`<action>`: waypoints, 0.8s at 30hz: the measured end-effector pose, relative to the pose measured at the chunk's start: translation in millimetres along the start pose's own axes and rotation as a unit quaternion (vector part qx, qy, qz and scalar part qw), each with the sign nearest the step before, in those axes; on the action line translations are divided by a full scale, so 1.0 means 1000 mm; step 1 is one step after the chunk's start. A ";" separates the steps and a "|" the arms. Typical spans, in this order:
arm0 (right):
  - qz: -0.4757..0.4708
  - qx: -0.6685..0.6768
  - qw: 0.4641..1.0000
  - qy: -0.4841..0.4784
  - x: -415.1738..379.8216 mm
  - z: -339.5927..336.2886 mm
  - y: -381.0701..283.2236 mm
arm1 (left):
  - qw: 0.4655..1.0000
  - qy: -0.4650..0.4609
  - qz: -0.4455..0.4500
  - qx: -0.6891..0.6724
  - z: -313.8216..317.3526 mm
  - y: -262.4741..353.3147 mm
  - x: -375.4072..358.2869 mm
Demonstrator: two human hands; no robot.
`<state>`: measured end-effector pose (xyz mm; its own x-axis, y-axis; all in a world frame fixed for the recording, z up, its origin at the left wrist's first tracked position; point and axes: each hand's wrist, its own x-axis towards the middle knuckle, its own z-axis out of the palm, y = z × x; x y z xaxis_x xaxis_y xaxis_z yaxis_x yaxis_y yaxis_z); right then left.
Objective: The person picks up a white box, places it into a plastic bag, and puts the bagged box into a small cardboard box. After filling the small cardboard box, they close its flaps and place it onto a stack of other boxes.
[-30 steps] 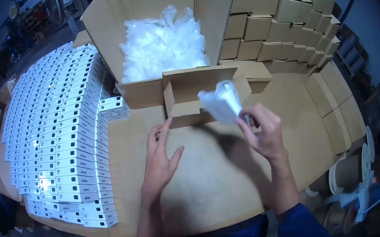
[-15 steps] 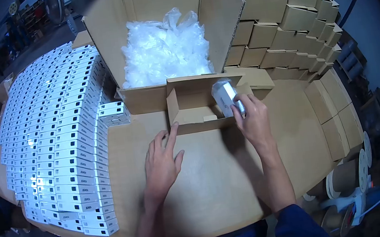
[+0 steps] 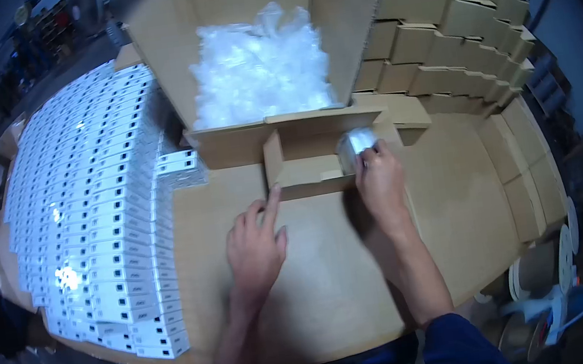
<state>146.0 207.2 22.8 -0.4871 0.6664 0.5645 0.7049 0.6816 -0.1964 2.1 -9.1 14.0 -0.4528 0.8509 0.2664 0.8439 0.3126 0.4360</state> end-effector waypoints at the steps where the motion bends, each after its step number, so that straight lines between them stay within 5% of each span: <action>1: 0.015 0.028 0.999 -0.003 -0.001 -0.010 -0.004 | 1.000 0.002 0.007 -0.007 0.001 -0.002 -0.001; 6: -0.029 -0.009 0.999 0.019 -0.021 -0.035 -0.020 | 0.998 0.046 0.020 -0.043 0.002 -0.014 -0.010; 9: -0.023 0.201 0.975 0.091 -0.031 -0.039 -0.045 | 0.991 0.109 -0.016 -0.076 -0.004 -0.031 -0.013; 13: -0.167 0.357 0.919 0.024 -0.039 -0.027 -0.111 | 0.980 0.184 -0.045 -0.065 -0.025 -0.076 0.005; 17: -0.176 0.398 0.877 -0.204 -0.021 0.025 -0.167 | 0.975 0.221 -0.018 0.005 -0.024 -0.120 0.027; 24: -0.232 0.364 0.882 -0.190 0.027 0.078 -0.212 | 0.976 0.214 -0.045 0.007 -0.026 -0.123 0.030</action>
<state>-56.5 104.0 17.4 -0.8713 0.2244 0.4364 -0.0654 0.8283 -0.5564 -123.0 -33.1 -9.3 -0.6017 0.5660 0.5635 0.7974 0.3861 0.4637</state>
